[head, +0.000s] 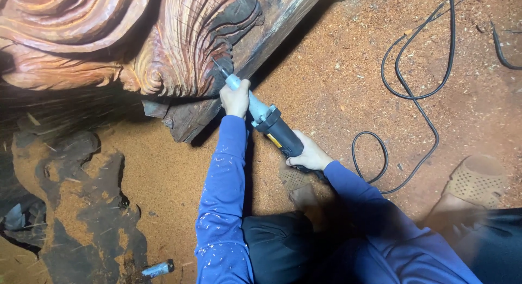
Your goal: Using a power carving tool to add detailed textures and lines to a large wooden sculpture
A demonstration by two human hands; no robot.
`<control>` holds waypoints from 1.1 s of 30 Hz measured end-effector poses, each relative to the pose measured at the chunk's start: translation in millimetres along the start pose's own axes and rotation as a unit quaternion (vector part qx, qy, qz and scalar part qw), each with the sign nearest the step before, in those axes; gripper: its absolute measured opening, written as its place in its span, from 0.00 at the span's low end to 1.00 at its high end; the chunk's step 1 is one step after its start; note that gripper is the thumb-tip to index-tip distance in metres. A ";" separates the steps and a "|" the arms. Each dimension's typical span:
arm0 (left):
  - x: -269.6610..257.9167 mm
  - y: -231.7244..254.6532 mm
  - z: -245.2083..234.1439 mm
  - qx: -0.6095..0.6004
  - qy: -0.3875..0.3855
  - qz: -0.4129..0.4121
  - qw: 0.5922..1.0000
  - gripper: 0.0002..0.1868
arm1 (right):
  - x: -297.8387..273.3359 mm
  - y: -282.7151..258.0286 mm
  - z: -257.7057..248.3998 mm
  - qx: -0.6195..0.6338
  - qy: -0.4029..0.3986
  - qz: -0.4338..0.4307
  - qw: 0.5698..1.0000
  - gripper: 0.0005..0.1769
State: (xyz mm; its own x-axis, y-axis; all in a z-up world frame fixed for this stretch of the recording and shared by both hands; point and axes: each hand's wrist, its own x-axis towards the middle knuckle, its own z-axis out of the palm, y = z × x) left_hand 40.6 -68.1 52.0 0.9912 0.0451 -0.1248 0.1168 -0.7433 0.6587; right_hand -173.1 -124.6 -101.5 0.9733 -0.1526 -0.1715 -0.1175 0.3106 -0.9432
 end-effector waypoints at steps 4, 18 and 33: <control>-1.5 11.9 2.3 0.088 -0.004 -0.008 0.996 0.26 | 0.2 -4.8 -0.2 0.073 -0.010 0.016 0.997 0.45; 16.3 -21.0 10.1 -0.025 0.003 -0.007 1.000 0.32 | -2.4 -6.4 -3.1 -0.100 0.004 -0.009 0.995 0.52; -3.4 3.1 7.2 0.060 0.040 -0.006 0.997 0.22 | 1.8 12.6 8.3 -0.018 0.019 -0.010 1.000 0.51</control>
State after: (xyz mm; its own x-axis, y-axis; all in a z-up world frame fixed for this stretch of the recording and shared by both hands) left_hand 37.1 -75.3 49.2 0.9922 0.1042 -0.0683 0.1246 -0.8166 0.5635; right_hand -171.2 -113.2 -111.3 0.9675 -0.1941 -0.1620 -0.1050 0.2741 -0.9559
